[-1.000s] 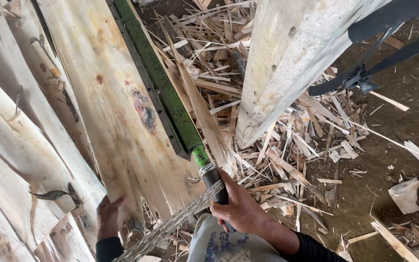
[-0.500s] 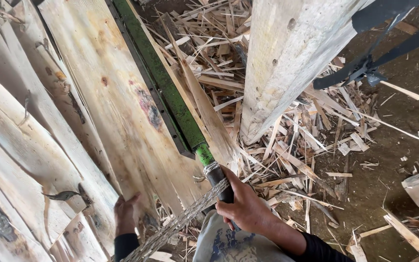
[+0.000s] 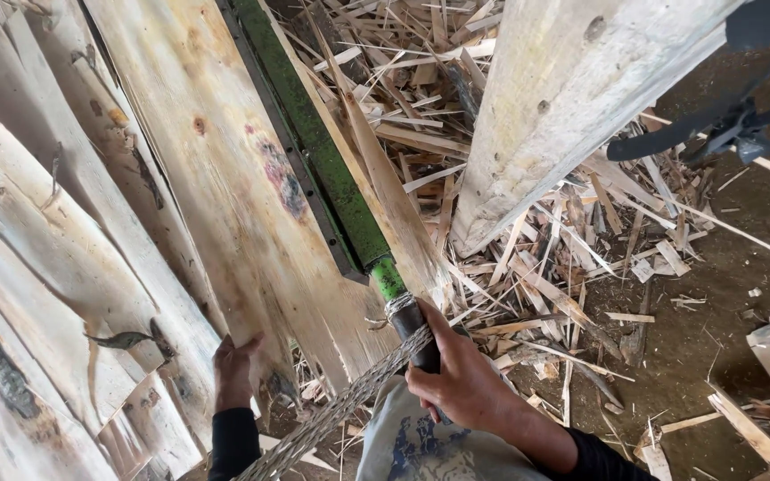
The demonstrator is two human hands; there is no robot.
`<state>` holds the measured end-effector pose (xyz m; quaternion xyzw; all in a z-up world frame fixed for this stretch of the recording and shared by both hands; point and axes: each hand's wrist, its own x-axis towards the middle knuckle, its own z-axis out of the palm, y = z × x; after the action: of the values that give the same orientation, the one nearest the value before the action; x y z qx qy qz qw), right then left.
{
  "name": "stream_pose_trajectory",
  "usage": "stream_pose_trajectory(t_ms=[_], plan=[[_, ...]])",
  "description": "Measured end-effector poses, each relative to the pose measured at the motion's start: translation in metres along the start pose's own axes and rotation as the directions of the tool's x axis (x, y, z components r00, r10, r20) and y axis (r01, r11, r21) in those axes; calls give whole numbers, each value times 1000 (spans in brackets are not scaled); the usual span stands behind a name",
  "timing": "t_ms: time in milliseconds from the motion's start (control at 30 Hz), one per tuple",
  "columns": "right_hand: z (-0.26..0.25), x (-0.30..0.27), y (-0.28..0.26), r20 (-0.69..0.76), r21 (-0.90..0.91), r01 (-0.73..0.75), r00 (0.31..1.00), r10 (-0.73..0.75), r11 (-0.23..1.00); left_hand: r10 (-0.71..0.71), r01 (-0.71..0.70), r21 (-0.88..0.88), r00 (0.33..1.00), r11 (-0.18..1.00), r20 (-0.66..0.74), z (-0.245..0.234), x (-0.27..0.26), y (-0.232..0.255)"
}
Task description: Trimming and organizing thin wood veneer sheets using a large manual lever cutter in a workshop environment.
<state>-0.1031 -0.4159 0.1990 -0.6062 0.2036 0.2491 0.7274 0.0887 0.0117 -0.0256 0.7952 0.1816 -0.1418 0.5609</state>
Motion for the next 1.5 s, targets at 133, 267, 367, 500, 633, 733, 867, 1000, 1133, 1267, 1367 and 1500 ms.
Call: stream_pose_trajectory(t_ms=[133,267,367,500,633,733,867,1000,1133,1267,1367,1500], plan=[[-2,-2,-7,-9,3,19,1000,-18,1000,-71,72,50,997,996,-25,-2,-3,19],[-2,-1,-1,6,-7,21,1000,-21,1000,3,-3,13,1000,1000,-8,-17,14,-7],[-3,-1,-5,2,-11,17,1000,-17,1000,18,-14,130,999,991,-33,-26,23,-14],[-2,-7,-13,19,23,-4,1000,3,1000,42,-42,5,999,999,17,-31,13,-3],[-1,-9,-15,21,45,9,1000,-10,999,34,-33,83,999,996,-5,-27,5,4],[-2,-4,-13,8,42,17,1000,-18,999,-38,48,186,998,981,-57,-13,-6,48],[-2,-4,-8,10,60,15,1000,-16,998,-34,56,257,995,965,-89,-21,9,51],[-1,-5,-10,10,79,13,1000,-14,997,-22,28,112,998,993,-56,-18,17,27],[-1,-5,-11,5,62,10,1000,-10,998,-2,6,104,999,995,-34,-11,18,22],[-1,-2,-3,2,68,-3,1000,3,998,54,-53,-51,998,997,17,-21,35,-10],[1,3,4,-16,111,-4,1000,6,994,60,-56,-84,997,995,38,-17,33,-13],[-2,21,35,-49,105,-11,999,16,994,25,-25,-26,999,999,26,-10,34,-15]])
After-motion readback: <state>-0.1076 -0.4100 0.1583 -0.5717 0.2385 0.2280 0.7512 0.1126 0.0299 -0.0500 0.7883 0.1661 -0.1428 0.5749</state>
